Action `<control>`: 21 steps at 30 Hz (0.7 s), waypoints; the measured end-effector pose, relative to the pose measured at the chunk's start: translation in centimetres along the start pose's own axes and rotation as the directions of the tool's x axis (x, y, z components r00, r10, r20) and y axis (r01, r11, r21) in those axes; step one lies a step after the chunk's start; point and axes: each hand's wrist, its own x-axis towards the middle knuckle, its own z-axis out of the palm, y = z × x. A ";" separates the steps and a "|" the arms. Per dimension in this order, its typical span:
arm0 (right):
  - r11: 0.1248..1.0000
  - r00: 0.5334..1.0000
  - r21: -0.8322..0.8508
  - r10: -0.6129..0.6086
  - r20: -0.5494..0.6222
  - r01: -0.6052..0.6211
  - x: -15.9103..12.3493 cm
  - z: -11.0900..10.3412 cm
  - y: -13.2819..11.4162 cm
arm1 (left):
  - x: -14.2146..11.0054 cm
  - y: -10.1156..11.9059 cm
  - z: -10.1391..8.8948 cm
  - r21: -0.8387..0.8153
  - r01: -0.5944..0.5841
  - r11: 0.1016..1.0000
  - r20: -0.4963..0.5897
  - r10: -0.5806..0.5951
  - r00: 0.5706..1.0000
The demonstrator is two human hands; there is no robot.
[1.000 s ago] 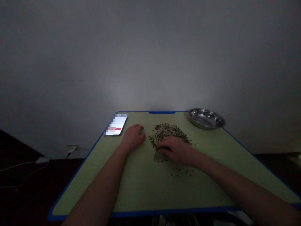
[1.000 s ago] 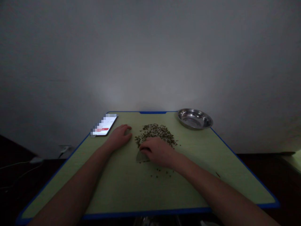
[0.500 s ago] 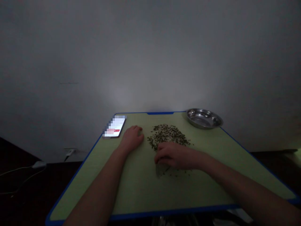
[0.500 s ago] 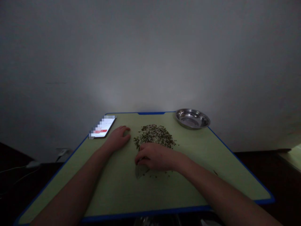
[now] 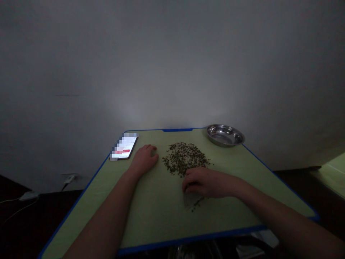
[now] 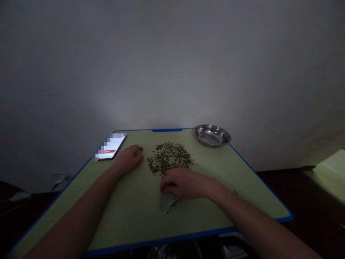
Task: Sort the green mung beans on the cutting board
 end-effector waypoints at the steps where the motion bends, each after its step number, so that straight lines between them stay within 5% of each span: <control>1: 1.000 1.000 -0.004 0.015 -0.015 -0.015 -0.1 0.0 0.1 | 0.0 0.0 0.0 -0.002 0.000 1.000 -0.001 0.000 1.000; 12: 0.964 0.946 -0.038 0.252 -0.205 -0.265 -2.5 -0.6 2.4 | 0.0 -0.1 0.1 -0.013 0.005 1.000 -0.006 -0.005 1.000; 21: 0.940 0.917 0.025 0.336 -0.215 -0.339 -3.3 1.4 0.8 | 0.1 -0.1 0.1 -0.003 -0.002 1.000 0.000 0.002 1.000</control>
